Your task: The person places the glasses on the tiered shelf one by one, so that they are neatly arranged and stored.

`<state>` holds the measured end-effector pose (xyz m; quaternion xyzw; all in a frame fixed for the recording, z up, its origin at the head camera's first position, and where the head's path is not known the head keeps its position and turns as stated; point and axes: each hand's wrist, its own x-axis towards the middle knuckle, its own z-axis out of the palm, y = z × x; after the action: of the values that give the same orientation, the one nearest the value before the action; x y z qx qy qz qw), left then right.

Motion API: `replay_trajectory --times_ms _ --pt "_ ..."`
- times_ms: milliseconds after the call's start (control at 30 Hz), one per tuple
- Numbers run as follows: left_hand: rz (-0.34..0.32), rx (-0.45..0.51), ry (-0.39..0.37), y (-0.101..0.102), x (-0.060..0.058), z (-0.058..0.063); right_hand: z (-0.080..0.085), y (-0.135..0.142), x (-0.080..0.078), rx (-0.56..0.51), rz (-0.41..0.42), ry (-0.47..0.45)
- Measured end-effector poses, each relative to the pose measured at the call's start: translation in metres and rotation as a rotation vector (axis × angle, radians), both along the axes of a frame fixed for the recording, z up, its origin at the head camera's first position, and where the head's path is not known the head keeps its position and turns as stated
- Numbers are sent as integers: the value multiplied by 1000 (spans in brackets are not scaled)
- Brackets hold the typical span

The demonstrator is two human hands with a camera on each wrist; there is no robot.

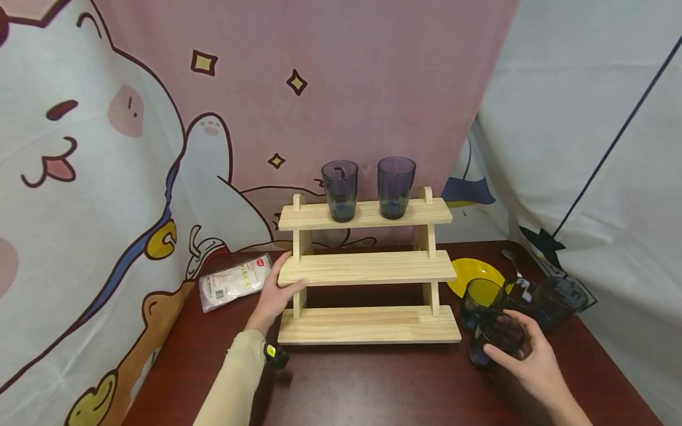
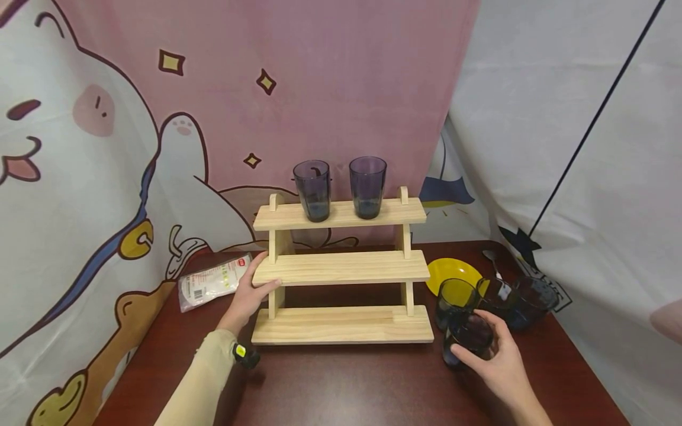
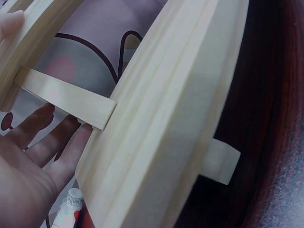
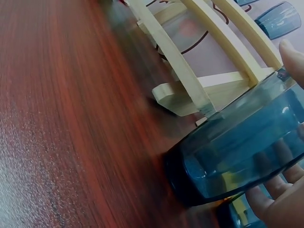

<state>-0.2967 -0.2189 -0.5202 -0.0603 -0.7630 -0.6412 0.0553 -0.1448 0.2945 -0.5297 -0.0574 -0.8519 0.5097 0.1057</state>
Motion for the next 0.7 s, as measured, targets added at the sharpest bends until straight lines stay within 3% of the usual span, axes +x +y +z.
replay_trajectory --times_ms 700 --pt "12 -13 -7 0 0 1 -6 -7 -1 47 -24 115"
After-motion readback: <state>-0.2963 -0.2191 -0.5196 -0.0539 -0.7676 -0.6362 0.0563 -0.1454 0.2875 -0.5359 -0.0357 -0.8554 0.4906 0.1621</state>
